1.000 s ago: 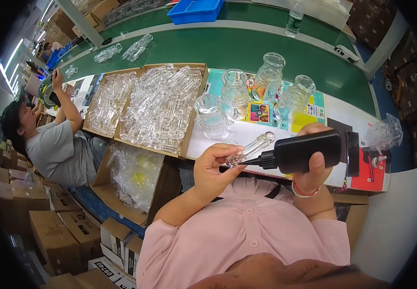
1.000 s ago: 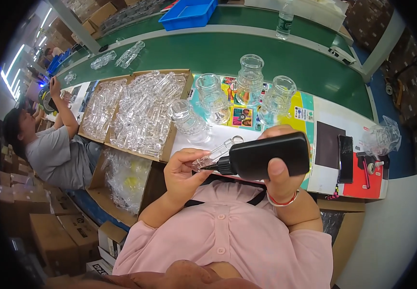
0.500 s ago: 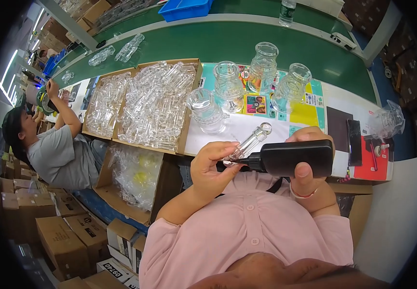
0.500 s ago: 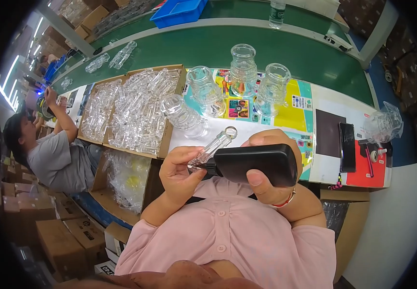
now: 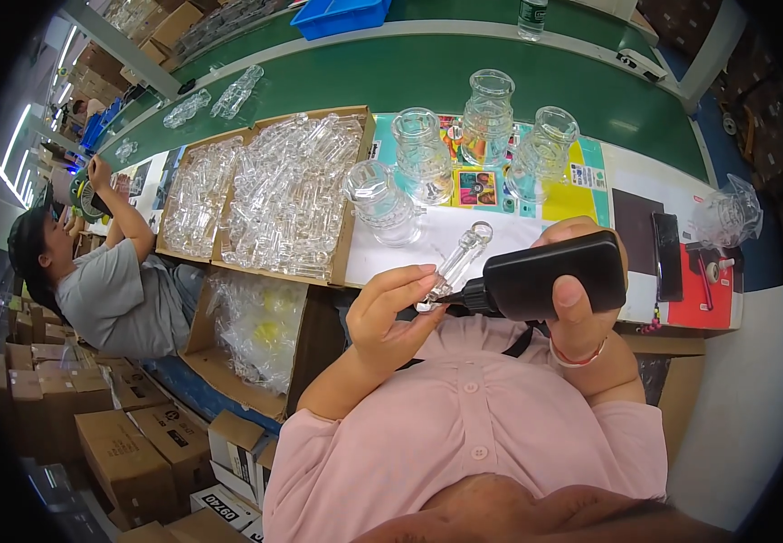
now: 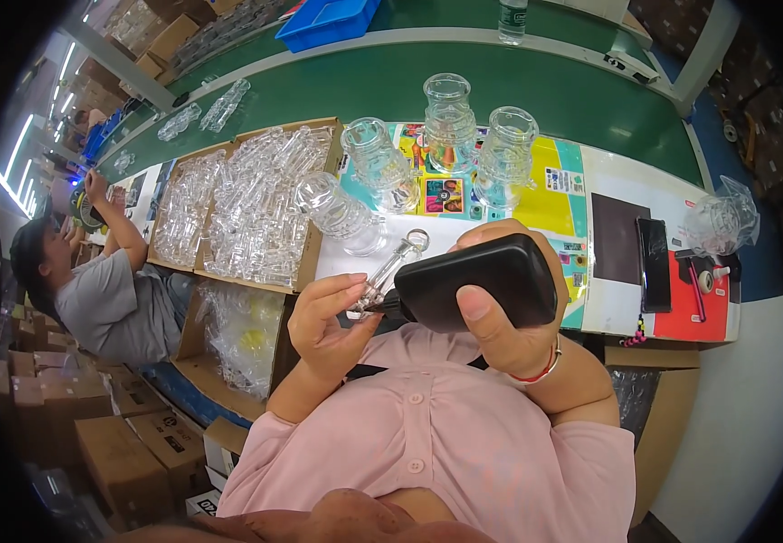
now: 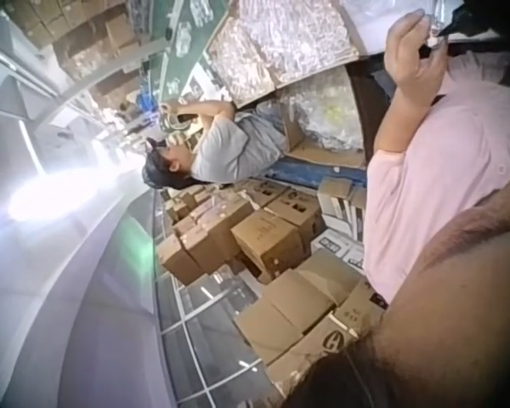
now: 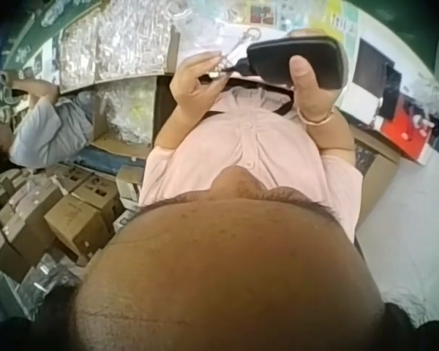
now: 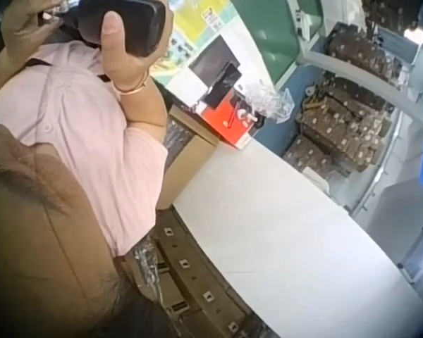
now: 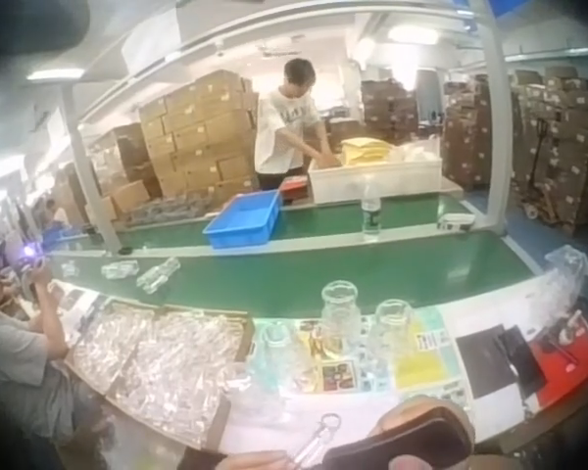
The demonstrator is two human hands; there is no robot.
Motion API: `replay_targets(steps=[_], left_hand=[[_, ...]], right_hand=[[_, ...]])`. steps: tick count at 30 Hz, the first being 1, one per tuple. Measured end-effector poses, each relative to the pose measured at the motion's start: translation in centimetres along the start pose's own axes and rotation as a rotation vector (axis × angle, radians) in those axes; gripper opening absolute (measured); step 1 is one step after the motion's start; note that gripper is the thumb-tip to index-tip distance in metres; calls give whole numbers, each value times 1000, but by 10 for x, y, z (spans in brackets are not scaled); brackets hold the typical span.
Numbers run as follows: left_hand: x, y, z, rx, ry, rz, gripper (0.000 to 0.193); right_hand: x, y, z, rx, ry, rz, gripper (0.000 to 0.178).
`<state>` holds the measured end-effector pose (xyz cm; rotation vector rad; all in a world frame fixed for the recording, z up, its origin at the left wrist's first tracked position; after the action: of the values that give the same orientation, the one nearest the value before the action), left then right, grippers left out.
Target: The recorder uses a handheld tool to assemble and inspect plastic components on a factory production line.
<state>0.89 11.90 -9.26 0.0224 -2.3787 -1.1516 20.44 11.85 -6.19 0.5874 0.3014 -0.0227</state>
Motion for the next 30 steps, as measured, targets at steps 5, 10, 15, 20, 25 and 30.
replay_targets(steps=[5, 10, 15, 20, 25, 30], left_hand=[[2, 2, -7, -41, 53, 8, 45], [3, 1, -6, -54, 66, 18, 45], [5, 3, -7, -67, 53, 7, 45], [3, -1, 4, 57, -45, 35, 46], [-3, -5, 7, 140, -112, 123, 46], [-21, -22, 33, 508, -677, 141, 44]], right_hand=[[-4, 1, 3, 6, -69, 54, 33], [-12, 0, 16, 62, -149, 131, 34], [-16, -6, 23, 97, -187, 205, 39], [-41, -13, 46, 325, -344, 409, 44], [-43, -17, 49, 366, -392, 444, 48], [-32, -26, 46, 379, -200, 393, 49]])
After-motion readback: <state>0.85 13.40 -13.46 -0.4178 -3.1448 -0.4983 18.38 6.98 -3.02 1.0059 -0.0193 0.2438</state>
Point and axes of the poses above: each hand's wrist, its own y-axis towards the middle knuckle, its own x-axis out of the back of the hand, z = x × y, the point moved 10 cm from there along y, towards the middle knuckle, and after that the axes turned 12 degrees about y, right-handed, at the moved point
